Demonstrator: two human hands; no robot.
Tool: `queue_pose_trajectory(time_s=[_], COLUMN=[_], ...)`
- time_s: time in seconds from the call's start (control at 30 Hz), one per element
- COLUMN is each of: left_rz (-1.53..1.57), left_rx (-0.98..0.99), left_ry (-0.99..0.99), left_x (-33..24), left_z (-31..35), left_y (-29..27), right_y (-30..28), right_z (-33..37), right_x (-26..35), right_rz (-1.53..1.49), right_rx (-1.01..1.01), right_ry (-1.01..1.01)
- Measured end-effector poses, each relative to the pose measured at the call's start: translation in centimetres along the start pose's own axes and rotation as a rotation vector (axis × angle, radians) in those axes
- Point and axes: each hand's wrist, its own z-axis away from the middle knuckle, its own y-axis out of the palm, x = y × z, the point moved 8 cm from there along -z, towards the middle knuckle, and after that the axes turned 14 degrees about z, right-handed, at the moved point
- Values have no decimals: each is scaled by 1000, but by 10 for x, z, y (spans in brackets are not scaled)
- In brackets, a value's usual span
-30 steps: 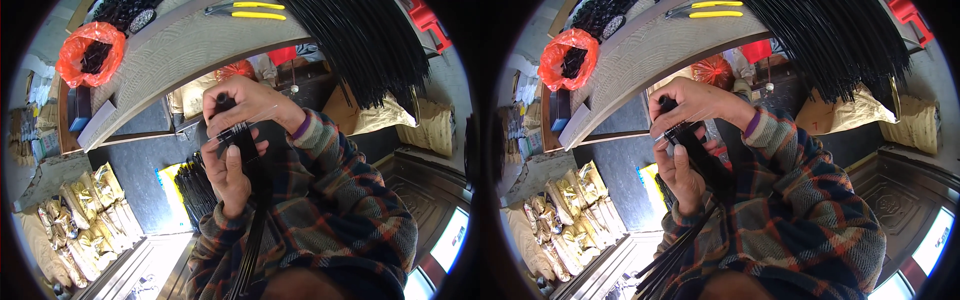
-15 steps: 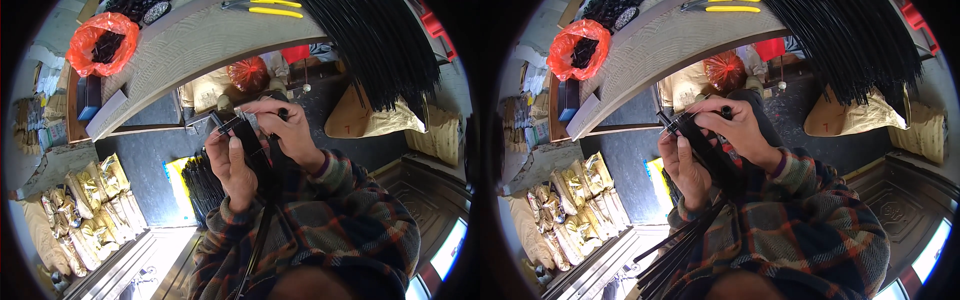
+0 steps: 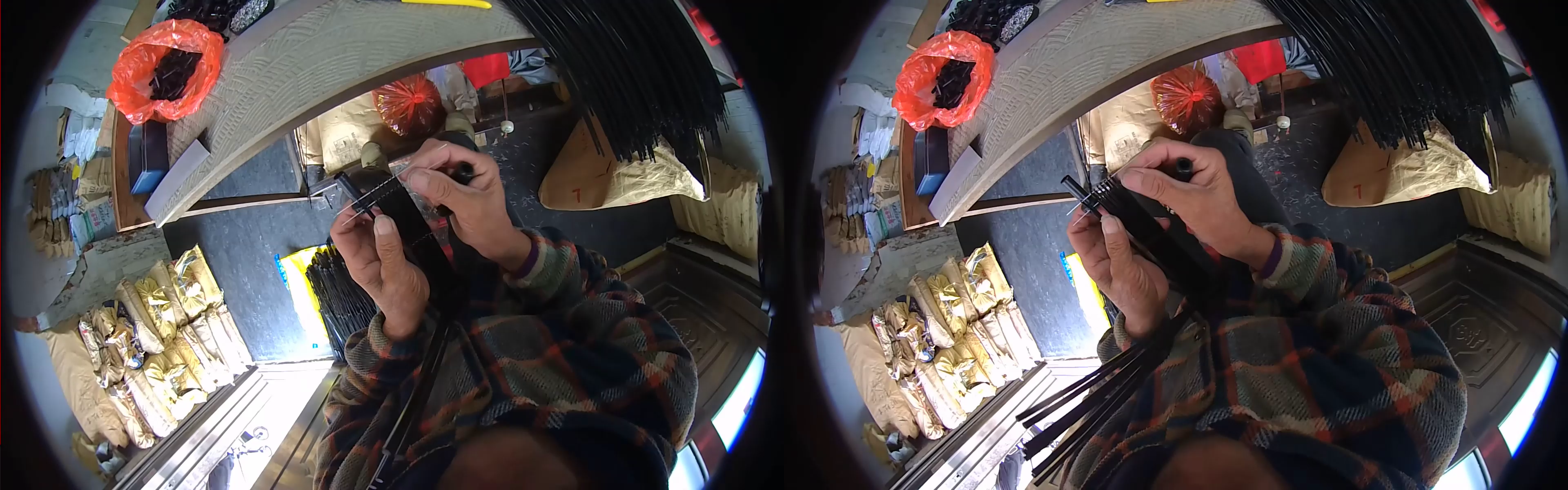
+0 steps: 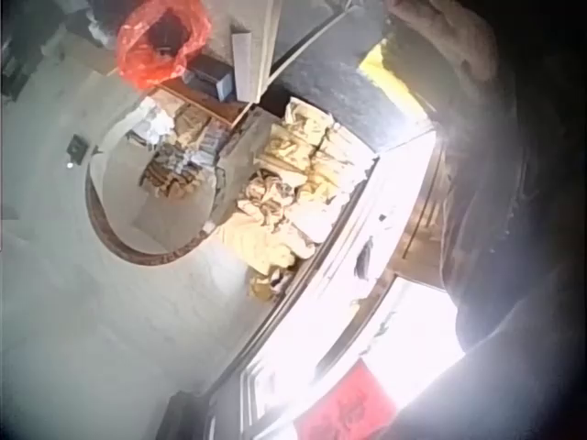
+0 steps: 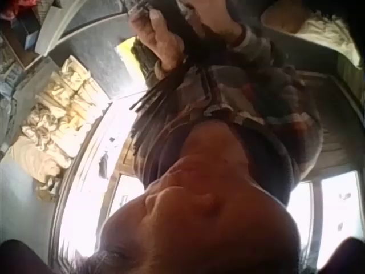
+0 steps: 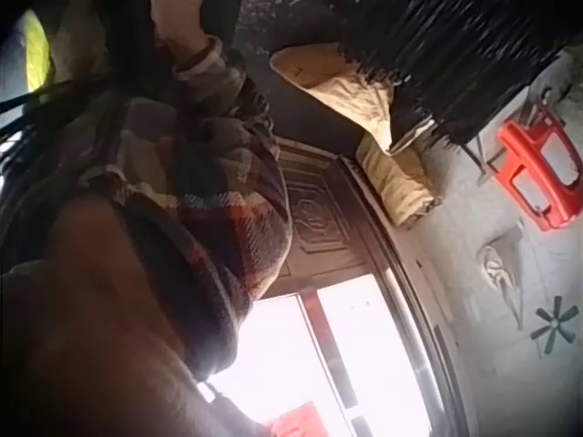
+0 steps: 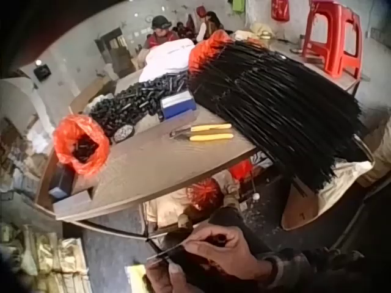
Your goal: The person is assembling industrial brushes by inserting bundles of bristles into housing components and trimming them with nippers.
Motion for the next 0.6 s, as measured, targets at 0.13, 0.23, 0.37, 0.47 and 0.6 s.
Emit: queue_pose_trajectory(time_s=[0.13,0.23,0.37,0.47,0.6], left_rz=[5,-9,-45,13,5], left_rx=[-22,25,4,47,75], left_ry=[-7,39,79,22,-137], left_x=[4,-1,-3,-3,-7], left_z=[2,2,1,0,-10], left_y=[-6,2,3,4,-1], right_y=[-5,-5,-1,9,13], right_z=[4,6,3,1,4], right_x=[2,-4,10,-6,-11], right_rz=[-69,-101,113,93,-13], right_rx=[-36,-35,-81,118,229], right_ry=[-37,31,-86,-69,79])
